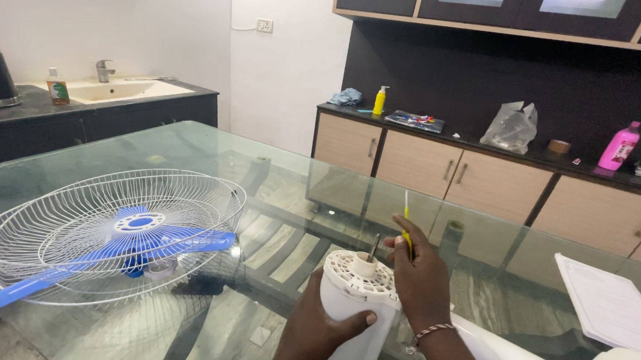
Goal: The person uses a yellow screwdriver to loosen and tighten screws on the rear housing of a white pedestal fan motor. The fan head is detached and placed on the glass table. The person repeatedly rotates the motor housing to access different screw locations.
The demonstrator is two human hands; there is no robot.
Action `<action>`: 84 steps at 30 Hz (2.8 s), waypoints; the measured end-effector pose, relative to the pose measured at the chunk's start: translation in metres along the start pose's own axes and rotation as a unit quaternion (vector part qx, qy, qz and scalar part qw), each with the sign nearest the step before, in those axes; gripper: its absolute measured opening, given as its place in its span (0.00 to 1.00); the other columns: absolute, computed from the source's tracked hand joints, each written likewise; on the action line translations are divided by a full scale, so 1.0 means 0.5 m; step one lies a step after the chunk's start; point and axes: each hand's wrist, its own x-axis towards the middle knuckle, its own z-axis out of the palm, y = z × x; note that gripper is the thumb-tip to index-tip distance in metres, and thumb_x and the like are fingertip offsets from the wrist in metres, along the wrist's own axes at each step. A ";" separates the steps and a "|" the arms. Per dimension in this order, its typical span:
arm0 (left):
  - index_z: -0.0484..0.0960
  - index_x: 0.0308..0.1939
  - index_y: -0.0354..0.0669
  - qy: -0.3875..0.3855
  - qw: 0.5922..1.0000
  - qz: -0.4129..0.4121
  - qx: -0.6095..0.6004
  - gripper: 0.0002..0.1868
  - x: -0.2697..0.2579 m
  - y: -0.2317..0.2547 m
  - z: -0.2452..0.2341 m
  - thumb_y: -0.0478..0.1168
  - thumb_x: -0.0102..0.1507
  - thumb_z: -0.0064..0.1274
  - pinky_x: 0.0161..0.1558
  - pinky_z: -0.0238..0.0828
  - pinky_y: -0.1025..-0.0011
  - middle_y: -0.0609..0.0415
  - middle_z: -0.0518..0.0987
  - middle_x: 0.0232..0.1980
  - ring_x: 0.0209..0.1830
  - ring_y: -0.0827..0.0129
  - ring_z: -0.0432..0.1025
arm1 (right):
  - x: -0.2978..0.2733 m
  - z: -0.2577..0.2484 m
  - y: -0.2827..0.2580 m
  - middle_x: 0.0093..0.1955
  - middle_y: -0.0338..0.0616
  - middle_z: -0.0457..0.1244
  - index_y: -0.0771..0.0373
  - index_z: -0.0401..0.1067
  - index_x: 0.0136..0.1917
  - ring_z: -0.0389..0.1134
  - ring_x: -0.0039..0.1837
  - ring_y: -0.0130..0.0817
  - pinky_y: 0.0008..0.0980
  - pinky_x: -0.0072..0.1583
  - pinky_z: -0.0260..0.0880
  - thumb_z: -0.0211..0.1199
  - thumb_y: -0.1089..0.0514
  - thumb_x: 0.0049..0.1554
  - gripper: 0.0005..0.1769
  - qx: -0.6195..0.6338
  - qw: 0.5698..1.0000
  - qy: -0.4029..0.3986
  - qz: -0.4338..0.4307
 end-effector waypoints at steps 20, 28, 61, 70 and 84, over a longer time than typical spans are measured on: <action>0.75 0.62 0.44 0.018 0.997 0.034 0.065 0.45 0.035 0.002 0.015 0.57 0.45 0.71 0.56 0.75 0.65 0.50 0.84 0.57 0.56 0.63 0.80 | -0.222 0.013 0.194 0.33 0.41 0.68 0.56 0.61 0.78 0.73 0.33 0.34 0.43 0.45 0.69 0.64 0.55 0.51 0.42 -0.260 0.935 -0.039 -0.237; 0.74 0.62 0.45 0.014 0.998 0.005 0.060 0.46 0.032 0.003 0.014 0.58 0.44 0.71 0.56 0.76 0.65 0.50 0.85 0.56 0.56 0.63 0.80 | -0.236 0.017 0.197 0.29 0.40 0.68 0.60 0.59 0.77 0.73 0.32 0.31 0.39 0.46 0.71 0.64 0.57 0.52 0.40 -0.223 0.943 -0.006 -0.246; 0.72 0.63 0.42 -0.010 0.994 0.009 0.106 0.46 0.035 -0.001 0.000 0.56 0.45 0.69 0.51 0.78 0.63 0.47 0.82 0.57 0.53 0.60 0.81 | -0.210 0.000 0.034 0.41 0.58 0.72 0.39 0.64 0.77 0.77 0.47 0.48 0.46 0.50 0.77 0.60 0.47 0.58 0.34 -0.167 0.984 -0.054 0.009; 0.72 0.64 0.41 -0.016 1.000 0.010 0.004 0.46 0.026 -0.018 0.002 0.56 0.47 0.71 0.54 0.78 0.65 0.48 0.84 0.58 0.56 0.63 0.81 | -0.218 0.013 0.078 0.34 0.49 0.71 0.57 0.59 0.78 0.76 0.38 0.40 0.42 0.46 0.74 0.57 0.51 0.59 0.35 -0.241 0.948 -0.015 -0.206; 0.74 0.62 0.41 -0.007 1.000 -0.010 -0.004 0.43 0.059 -0.046 0.006 0.60 0.50 0.66 0.54 0.77 0.65 0.46 0.84 0.55 0.55 0.61 0.81 | -0.243 0.030 0.185 0.31 0.42 0.68 0.49 0.60 0.79 0.72 0.30 0.33 0.37 0.47 0.71 0.64 0.53 0.55 0.40 -0.246 0.953 -0.066 -0.163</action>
